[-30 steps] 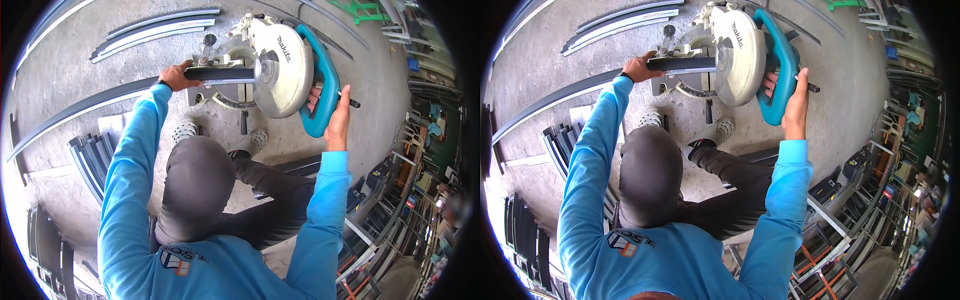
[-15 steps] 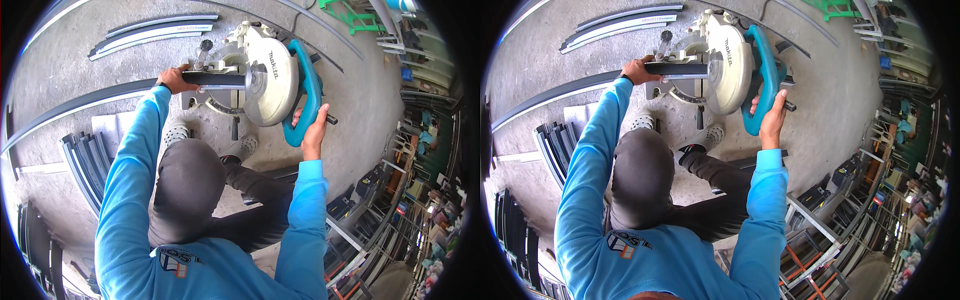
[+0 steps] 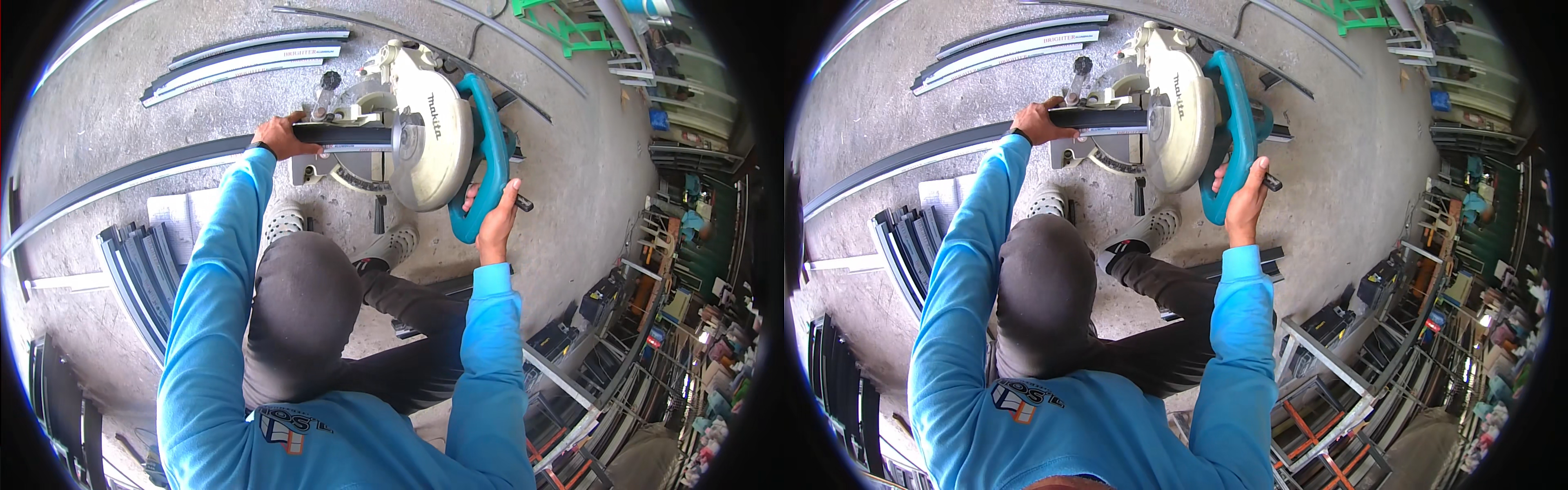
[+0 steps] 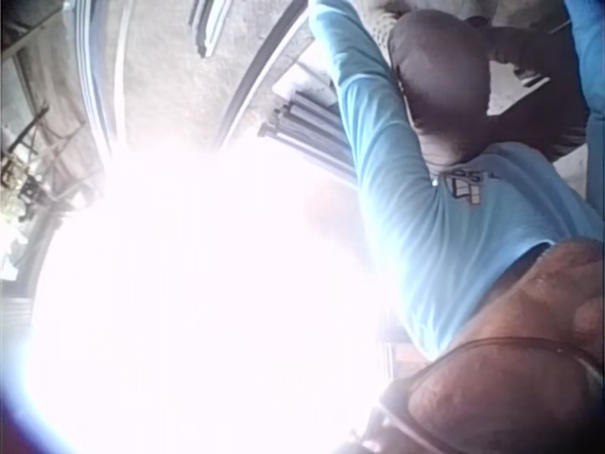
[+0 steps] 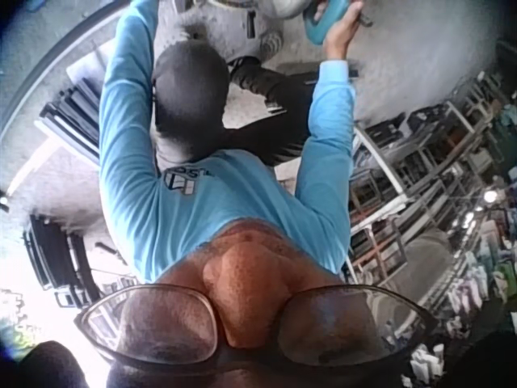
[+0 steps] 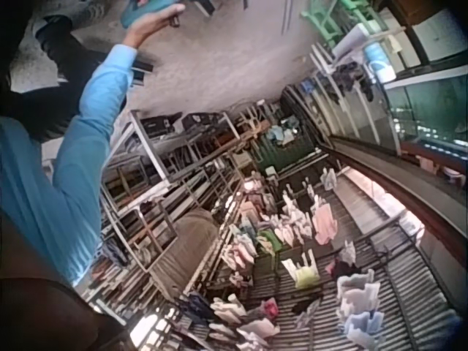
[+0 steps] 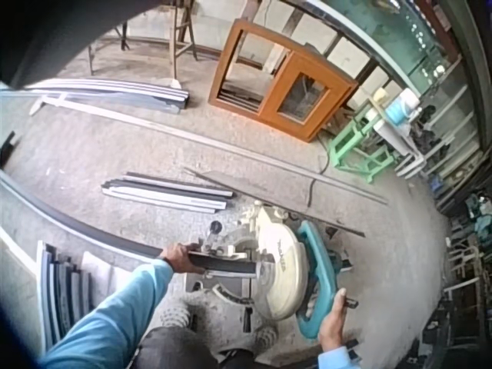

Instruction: Measuring metal profiles with a tape measure and cutting them using a miter saw based on diagrams.

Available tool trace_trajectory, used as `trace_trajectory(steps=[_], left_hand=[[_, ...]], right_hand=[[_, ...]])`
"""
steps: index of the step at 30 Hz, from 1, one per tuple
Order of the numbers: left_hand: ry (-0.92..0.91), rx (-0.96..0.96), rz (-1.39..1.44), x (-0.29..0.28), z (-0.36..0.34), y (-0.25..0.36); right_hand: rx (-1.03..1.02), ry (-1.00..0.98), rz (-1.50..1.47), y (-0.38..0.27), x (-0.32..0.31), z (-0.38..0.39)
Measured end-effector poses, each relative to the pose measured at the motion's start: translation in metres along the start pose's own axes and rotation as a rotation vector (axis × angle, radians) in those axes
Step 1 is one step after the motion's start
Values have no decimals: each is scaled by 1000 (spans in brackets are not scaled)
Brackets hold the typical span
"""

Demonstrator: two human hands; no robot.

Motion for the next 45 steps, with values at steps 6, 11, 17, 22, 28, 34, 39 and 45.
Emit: trace_trajectory(steps=[6, 11, 17, 22, 28, 34, 39, 45], left_hand=[[1, 12, 10, 1, 0, 1], [1, 12, 25, 2, 0, 0], [11, 13, 17, 4, -1, -2], [20, 32, 4, 2, 0, 0], [-8, 11, 2, 2, 1, 1], [-8, 16, 8, 3, 0, 0], [-7, -3, 8, 2, 0, -1], [-34, 2, 1, 1, 1, 3]], right_hand=[[-6, 4, -11, 3, 0, 0], [-20, -6, -36, 6, 0, 1], [10, 5, 6, -6, 1, -1], [13, 11, 48, -25, -1, -8], [3, 12, 37, -13, -1, -2], [-24, -12, -18, 5, 0, 1], [-17, 0, -33, 14, -3, 0], [-56, -33, -58, 18, 0, 2]])
Point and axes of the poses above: each hand's wrist, its own z-axis away from the middle knuckle, its own x-axis out of the palm, y = z × x, the point moved 10 cm from there along -z, towards the middle knuckle, and after that the axes turned 11 degrees about y, right-handed, at the moved point
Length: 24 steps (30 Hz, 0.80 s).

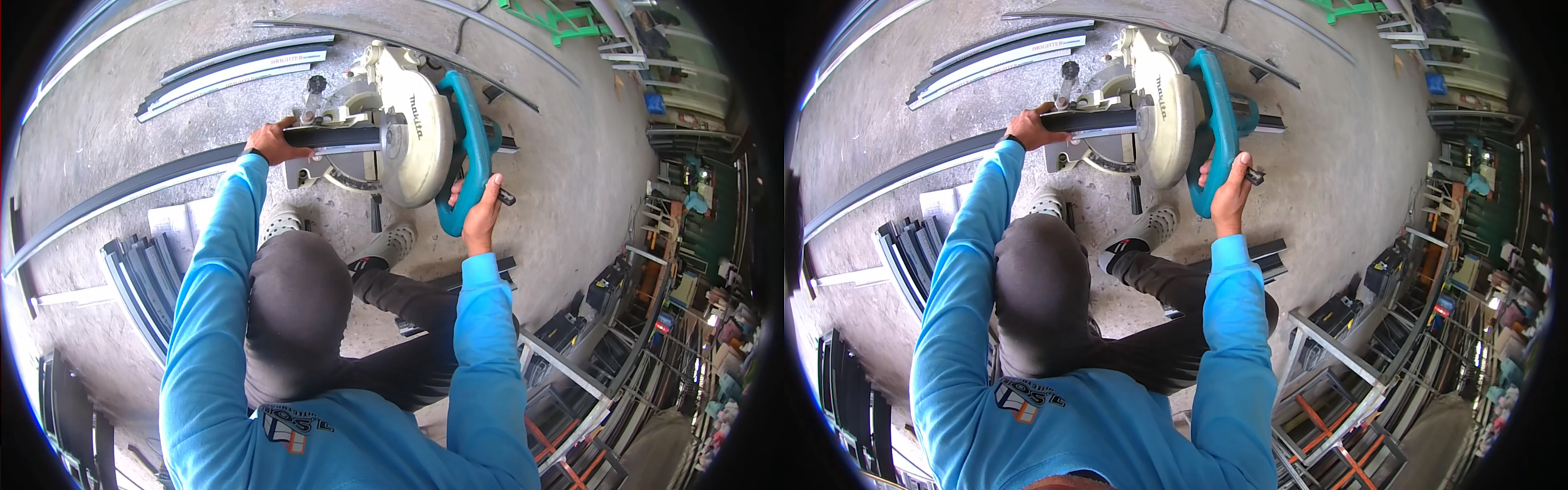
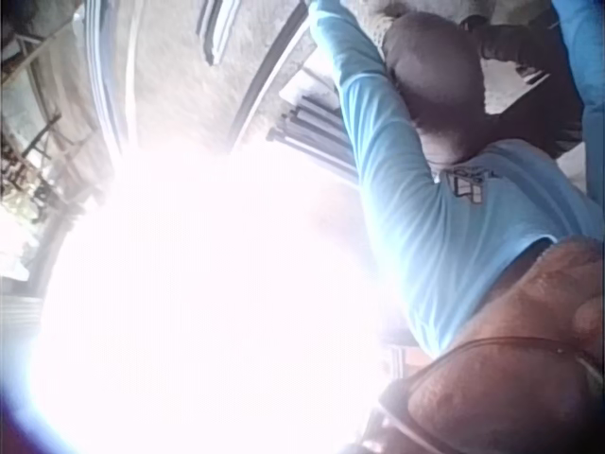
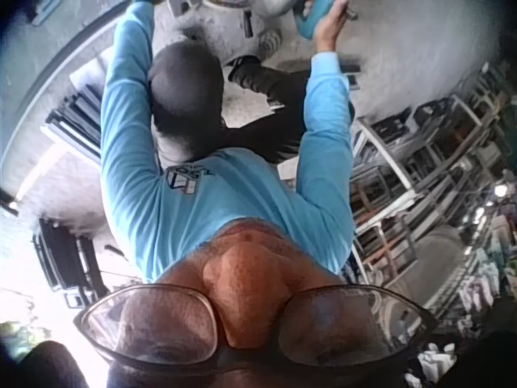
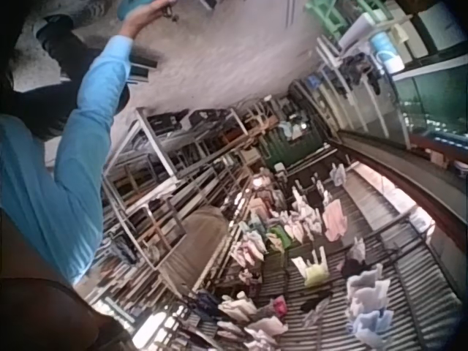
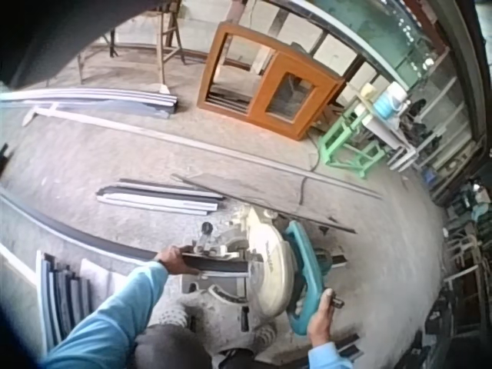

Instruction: Measuring metal profiles with a tape measure and cutting them using a miter saw based on diagrams.

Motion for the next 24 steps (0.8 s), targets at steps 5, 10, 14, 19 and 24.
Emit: trace_trajectory(steps=[5, 10, 14, 19, 24], left_hand=[[8, 8, 10, 2, -1, 0], [30, 29, -12, 1, -1, 2], [70, 29, 37, -3, 1, 3], [119, 88, -96, -1, -1, 7], [105, 59, -60, 8, -6, 4]], right_hand=[[-21, 35, 2, 8, -3, 2], [-43, 41, -22, 16, -3, 2], [-37, 53, -14, 25, -7, 2], [-46, 61, -50, 34, -7, 2], [-135, 40, -84, 31, -7, 4]])
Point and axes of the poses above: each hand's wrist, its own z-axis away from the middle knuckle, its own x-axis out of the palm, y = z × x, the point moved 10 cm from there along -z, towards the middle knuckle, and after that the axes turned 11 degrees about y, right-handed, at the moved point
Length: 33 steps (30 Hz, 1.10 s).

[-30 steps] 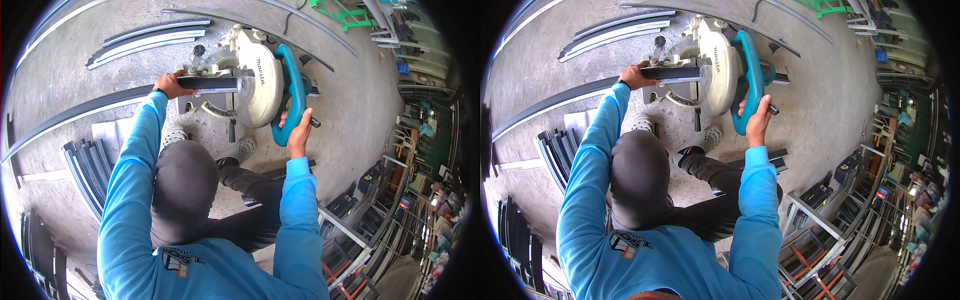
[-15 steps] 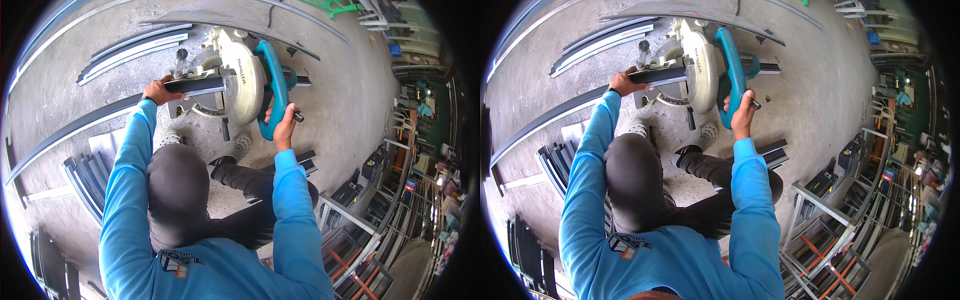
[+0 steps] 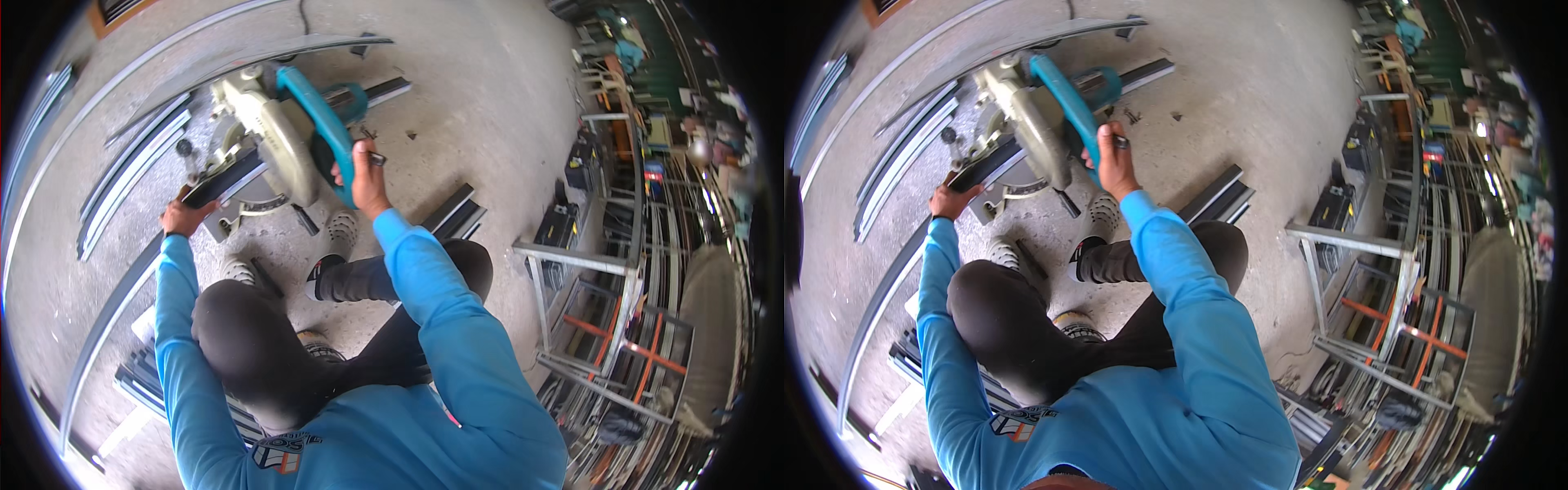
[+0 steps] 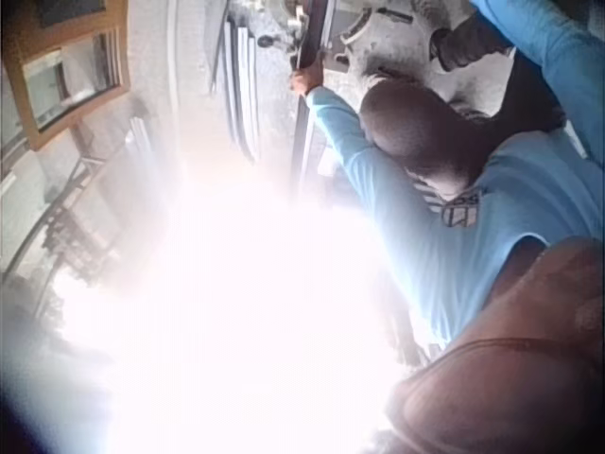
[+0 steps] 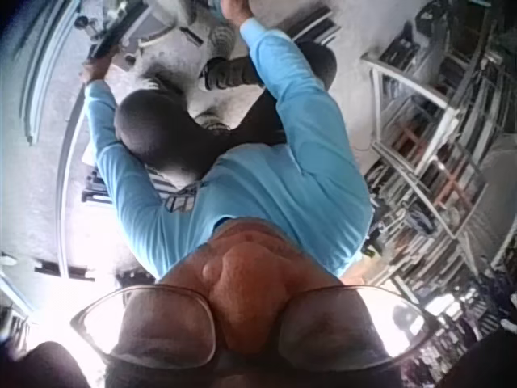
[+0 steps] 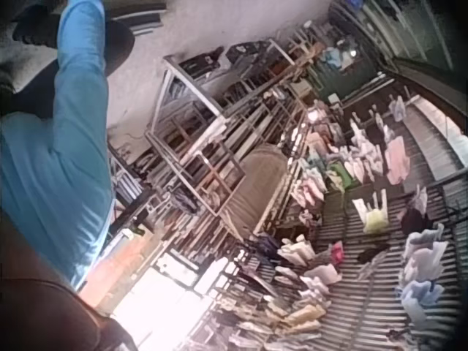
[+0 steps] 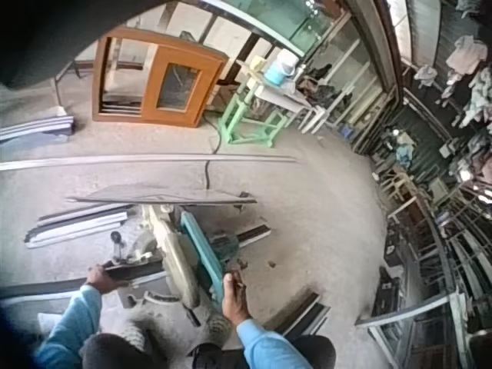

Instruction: Measuring metal profiles with a tape measure and cutting them using a miter saw based on diagrams.

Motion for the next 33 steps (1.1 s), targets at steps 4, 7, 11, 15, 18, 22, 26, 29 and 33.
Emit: trace_trajectory(steps=[4, 7, 11, 15, 18, 22, 26, 29, 33], left_hand=[[12, 17, -16, -4, 3, 5], [4, 38, 79, -9, 6, 13], [-1, 19, 39, -13, 9, 17], [1, 20, 26, -13, 11, 18], [36, 32, 23, -14, 10, 17], [21, 32, 36, -11, 7, 15], [9, 10, 12, -9, 6, 12], [4, 8, -2, -5, 3, 9], [28, 12, -121, 2, 0, 0]], right_hand=[[-58, 2, -35, -4, -2, 3], [-53, 11, -62, 0, -3, 4], [-41, 9, -55, 6, -4, 6], [-28, -6, -64, 11, -3, 8], [-19, -7, -68, 17, -3, 8], [-33, 15, -106, 30, -6, 8], [-52, 17, -126, 42, -2, 14], [48, 71, -78, 42, -4, 13], [139, 0, -56, -14, 4, -8]])
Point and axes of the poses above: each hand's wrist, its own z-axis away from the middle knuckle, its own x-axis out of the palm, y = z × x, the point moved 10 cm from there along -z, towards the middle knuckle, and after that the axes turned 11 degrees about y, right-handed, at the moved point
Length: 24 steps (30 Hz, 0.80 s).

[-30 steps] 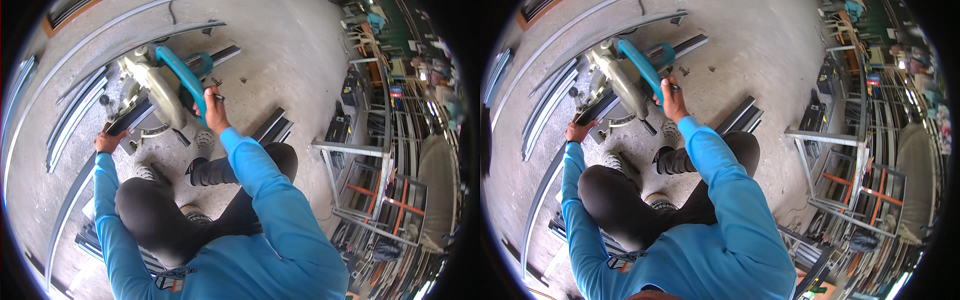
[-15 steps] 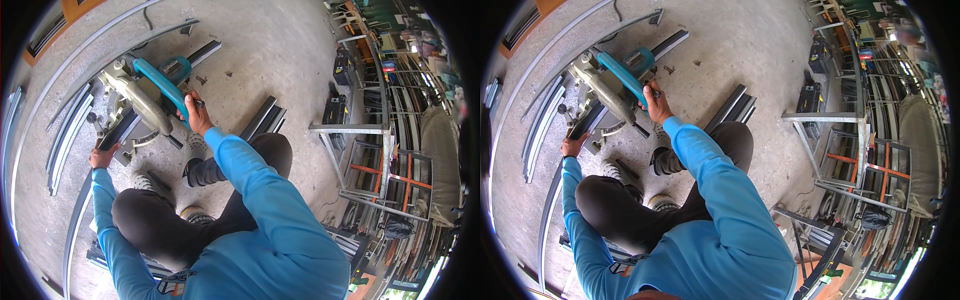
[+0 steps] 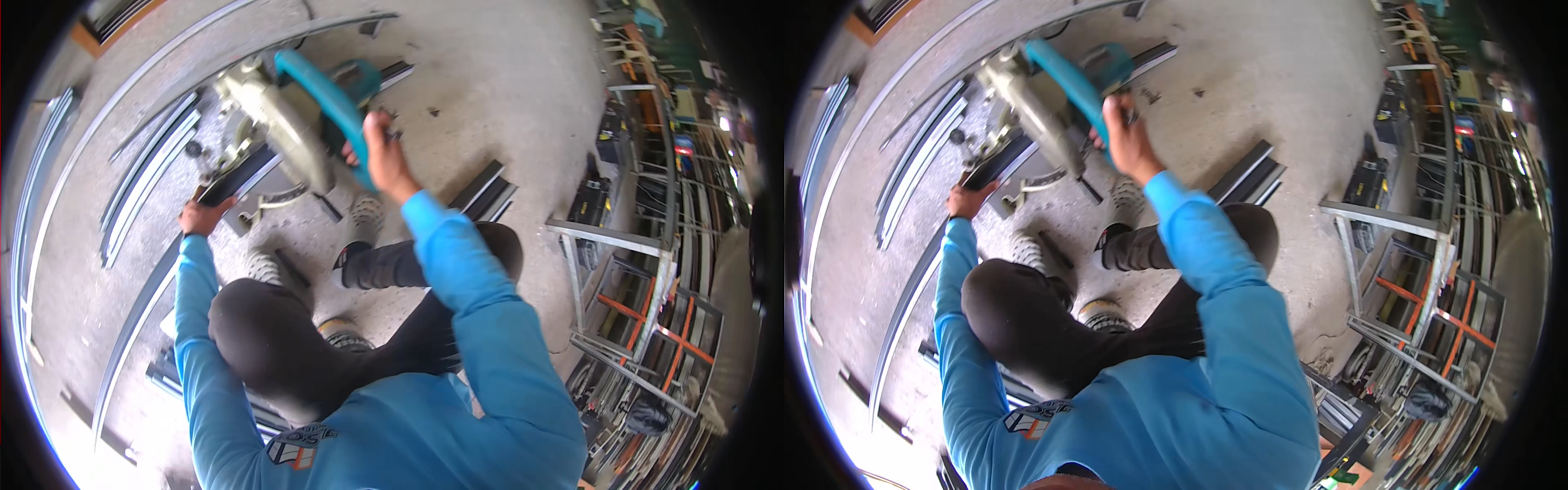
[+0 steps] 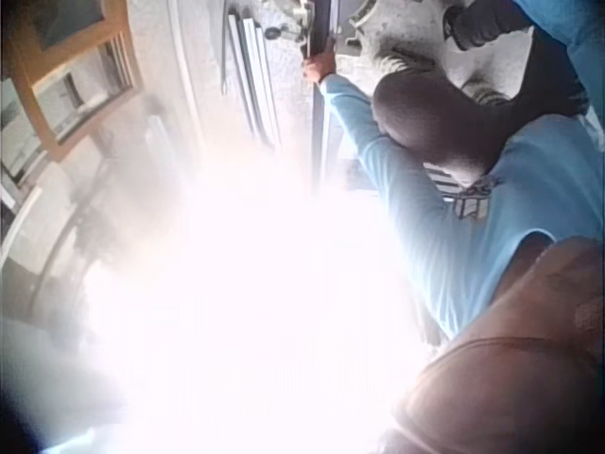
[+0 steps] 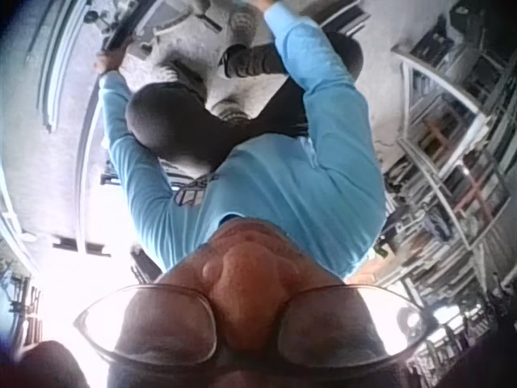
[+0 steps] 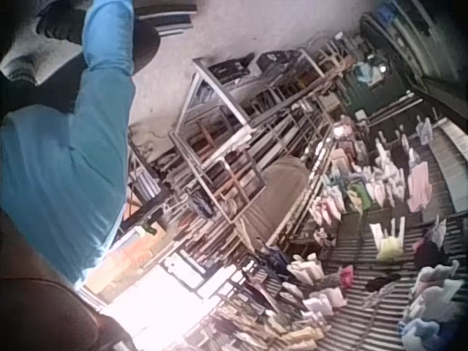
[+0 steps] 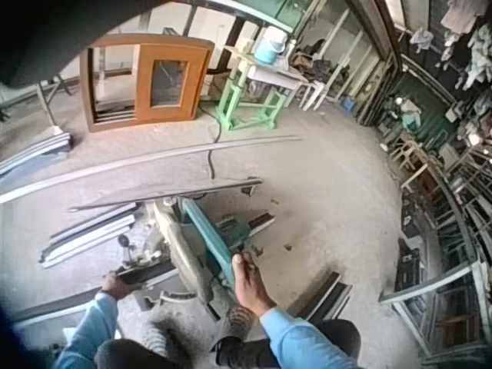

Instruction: Measuring metal profiles with a tape measure and cutting them using a miter saw based on diagrams.

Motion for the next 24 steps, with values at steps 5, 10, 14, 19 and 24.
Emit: trace_trajectory(steps=[5, 10, 14, 19, 24], left_hand=[[48, 29, 63, -3, 0, 1], [27, -7, 71, -7, 0, 4], [4, -2, 129, -3, -3, 4], [29, -33, 75, 11, -9, -11], [-21, 84, 282, 27, -15, 1]], right_hand=[[-169, -238, 181, -115, 36, -33], [-110, 94, -229, -75, -23, -107], [484, 347, -173, 126, -25, -122], [636, 404, -386, 230, 31, -130], [604, 502, 11, 193, -96, -169]])
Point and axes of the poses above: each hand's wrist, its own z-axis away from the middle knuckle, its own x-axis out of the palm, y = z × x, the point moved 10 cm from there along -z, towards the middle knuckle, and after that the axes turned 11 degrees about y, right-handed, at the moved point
